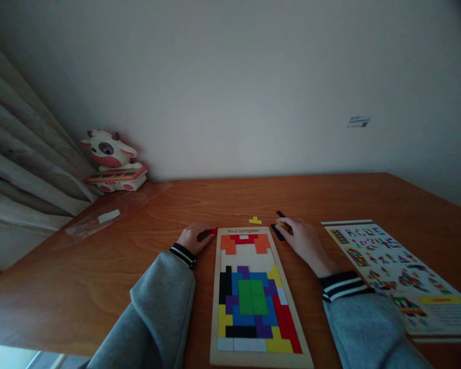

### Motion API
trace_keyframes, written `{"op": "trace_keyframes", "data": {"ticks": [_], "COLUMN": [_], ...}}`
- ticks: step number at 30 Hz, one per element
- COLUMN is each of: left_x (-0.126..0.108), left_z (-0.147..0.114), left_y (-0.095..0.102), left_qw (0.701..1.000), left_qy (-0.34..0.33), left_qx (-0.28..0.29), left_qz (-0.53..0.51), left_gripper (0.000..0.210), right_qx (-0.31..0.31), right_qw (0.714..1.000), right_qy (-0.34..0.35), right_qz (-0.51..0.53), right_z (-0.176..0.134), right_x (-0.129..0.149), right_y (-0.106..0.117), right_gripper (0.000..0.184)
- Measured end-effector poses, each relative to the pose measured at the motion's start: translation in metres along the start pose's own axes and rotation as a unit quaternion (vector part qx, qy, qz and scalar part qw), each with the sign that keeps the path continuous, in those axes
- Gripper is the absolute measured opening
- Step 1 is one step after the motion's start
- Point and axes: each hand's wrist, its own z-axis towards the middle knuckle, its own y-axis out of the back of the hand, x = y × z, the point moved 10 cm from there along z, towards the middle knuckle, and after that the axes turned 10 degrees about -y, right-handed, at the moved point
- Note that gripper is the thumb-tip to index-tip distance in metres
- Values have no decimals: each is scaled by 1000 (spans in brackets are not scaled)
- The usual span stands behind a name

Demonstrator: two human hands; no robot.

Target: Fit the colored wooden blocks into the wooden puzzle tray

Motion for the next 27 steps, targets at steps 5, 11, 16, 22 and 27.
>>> {"op": "trace_keyframes", "data": {"ticks": [5,11,16,22,27], "left_x": [7,10,7,16,20], "left_z": [8,18,17,11,9], "left_y": [-2,-8,-8,-13,-18], "left_qw": [998,995,989,969,954], "left_qy": [29,15,12,77,118], "left_qx": [-23,-28,-35,-82,-104], "left_qz": [-51,-91,-146,-221,-256], "left_gripper": [25,21,16,17,18], "right_qx": [33,46,71,34,35], "right_qw": [997,993,981,995,995], "right_qy": [-47,-77,-93,-76,-92], "right_qz": [44,79,154,59,-5], "right_z": [16,17,6,-1,-4], "right_x": [-10,-14,-20,-20,-22], "right_y": [-13,-21,-21,-4,-3], "right_gripper": [21,19,23,28,27]}}
